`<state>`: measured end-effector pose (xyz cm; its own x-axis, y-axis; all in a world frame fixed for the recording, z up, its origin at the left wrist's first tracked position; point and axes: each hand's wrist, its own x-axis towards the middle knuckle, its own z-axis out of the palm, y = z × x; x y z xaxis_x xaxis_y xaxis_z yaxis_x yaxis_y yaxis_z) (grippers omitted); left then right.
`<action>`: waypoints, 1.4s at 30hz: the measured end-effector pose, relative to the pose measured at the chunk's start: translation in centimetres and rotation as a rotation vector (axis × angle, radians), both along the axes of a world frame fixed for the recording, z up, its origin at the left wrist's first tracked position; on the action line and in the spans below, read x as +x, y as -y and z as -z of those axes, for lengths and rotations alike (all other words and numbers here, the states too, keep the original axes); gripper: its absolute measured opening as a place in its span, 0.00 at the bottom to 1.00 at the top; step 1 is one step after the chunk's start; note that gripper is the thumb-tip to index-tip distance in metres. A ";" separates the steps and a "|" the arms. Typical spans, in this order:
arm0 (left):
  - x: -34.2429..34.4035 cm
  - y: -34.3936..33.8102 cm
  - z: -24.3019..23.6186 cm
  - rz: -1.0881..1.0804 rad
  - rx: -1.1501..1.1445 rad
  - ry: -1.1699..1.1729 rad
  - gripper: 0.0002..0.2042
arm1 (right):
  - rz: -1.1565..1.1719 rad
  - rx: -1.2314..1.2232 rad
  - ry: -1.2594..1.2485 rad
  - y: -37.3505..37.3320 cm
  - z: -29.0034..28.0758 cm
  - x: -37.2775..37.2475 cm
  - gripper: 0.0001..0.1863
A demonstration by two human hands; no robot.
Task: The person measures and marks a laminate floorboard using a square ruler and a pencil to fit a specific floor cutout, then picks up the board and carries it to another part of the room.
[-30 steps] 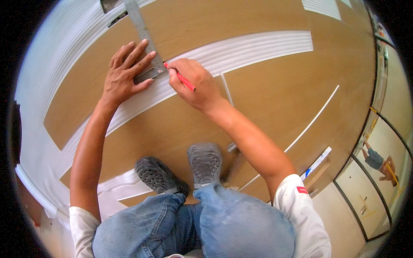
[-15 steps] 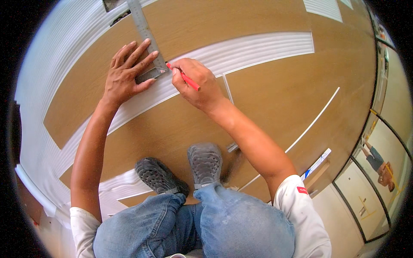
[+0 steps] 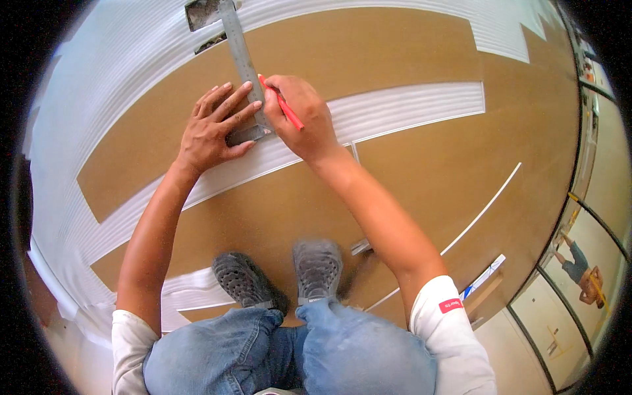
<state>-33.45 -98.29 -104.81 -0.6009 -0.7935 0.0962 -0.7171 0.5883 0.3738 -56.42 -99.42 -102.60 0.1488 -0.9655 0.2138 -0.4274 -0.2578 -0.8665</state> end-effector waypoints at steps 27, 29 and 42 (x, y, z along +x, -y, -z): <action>0.2 -0.1 0.1 0.034 -0.045 -0.041 0.34 | 0.065 0.245 0.040 -1.2 -4.5 -1.6 0.10; 0.5 -0.7 0.5 0.042 -0.111 -0.080 0.32 | 0.103 0.273 0.029 -2.2 -5.6 -1.9 0.11; -3.8 -15.1 -5.6 0.075 0.081 -0.356 0.15 | 0.139 0.525 -0.023 -12.4 -5.0 -2.0 0.19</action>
<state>-37.28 -83.21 -99.24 -0.5977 -0.7623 0.2481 -0.4898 0.5923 0.6398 -58.40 -87.02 -97.58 0.0114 -0.9524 -0.3045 -0.4467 0.2676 -0.8537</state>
